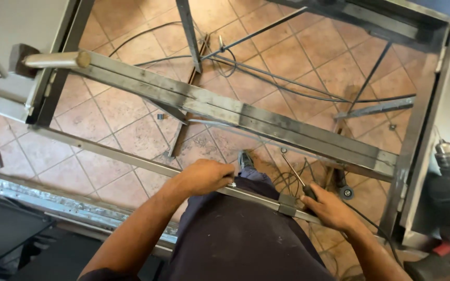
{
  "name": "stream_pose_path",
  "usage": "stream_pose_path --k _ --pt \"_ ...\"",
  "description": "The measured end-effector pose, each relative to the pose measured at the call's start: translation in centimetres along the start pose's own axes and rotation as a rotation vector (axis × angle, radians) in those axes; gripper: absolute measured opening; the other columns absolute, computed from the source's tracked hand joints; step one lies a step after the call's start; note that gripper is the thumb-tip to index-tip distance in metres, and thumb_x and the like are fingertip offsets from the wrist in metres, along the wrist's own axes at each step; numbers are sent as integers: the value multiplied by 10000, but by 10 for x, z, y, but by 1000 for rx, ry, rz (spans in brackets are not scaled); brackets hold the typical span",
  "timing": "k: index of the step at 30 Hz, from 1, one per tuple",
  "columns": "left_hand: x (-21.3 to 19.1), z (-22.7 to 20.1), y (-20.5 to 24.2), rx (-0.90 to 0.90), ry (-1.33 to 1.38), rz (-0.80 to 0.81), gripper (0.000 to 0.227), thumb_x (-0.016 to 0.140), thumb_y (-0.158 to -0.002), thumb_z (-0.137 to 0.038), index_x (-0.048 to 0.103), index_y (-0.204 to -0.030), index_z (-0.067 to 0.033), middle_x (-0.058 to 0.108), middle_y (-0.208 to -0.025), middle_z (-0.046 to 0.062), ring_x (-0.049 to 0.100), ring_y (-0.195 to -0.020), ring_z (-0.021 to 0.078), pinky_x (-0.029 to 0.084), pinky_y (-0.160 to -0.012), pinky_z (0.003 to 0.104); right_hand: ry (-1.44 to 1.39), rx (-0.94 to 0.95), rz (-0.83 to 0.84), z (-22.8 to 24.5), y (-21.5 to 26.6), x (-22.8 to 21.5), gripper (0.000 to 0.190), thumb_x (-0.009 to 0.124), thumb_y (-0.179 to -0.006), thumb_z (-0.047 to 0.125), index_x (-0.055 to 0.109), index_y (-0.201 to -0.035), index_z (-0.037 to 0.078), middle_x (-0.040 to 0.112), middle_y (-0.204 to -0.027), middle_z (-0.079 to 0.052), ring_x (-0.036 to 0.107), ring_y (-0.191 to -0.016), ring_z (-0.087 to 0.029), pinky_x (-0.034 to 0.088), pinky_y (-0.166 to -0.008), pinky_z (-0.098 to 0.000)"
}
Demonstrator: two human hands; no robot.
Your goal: The person uses a screwdriver to tighten a screw on a metal frame, then switches to a power drill to secure a metal plate onto the frame. The person aligns the plate and drills a screw into it.
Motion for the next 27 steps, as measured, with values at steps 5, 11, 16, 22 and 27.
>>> stream_pose_path --k 5,11,16,22,27 --pt "-9 3 -7 10 147 77 292 630 -966 -302 674 -1218 -160 775 -1089 168 705 -1075 439 535 -948 592 61 -28 -118 8 -10 -19 456 689 -917 403 633 -1277 129 744 -1131 -290 684 -1112 -490 556 -955 -580" --pt "-16 12 -13 30 319 156 239 662 -903 -273 720 -1123 -201 785 -1054 60 714 -999 312 523 -868 469 329 -26 140 138 2 -77 471 622 -947 380 521 -1399 291 779 -1058 -128 722 -859 -313 574 -715 -412" --pt "-27 6 -10 -72 353 315 266 641 -932 -258 730 -1170 -180 777 -1113 7 713 -989 229 511 -830 390 520 -629 194 117 -65 -88 452 670 -903 408 648 -1333 272 726 -1271 31 716 -1062 -148 628 -906 -333" --pt "-26 8 -13 -94 356 302 184 634 -922 -233 739 -1070 -203 775 -990 -11 689 -892 231 472 -751 403 563 -1157 150 154 -92 -97 389 859 -795 290 730 -1159 250 647 -766 68 616 -642 -112 480 -407 -282" --pt "-8 12 -19 -115 259 233 169 683 -879 -316 747 -1020 -248 779 -949 -12 710 -901 272 488 -748 438 652 -1210 104 153 -106 -97 309 825 -833 382 709 -1115 329 612 -820 85 623 -654 -152 478 -410 -346"
Point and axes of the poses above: each hand's wrist, its own y-axis away from the middle knuckle, its own x-axis out of the palm, z = x × y, the point moved 3 cm from there along -y, towards the middle knuckle
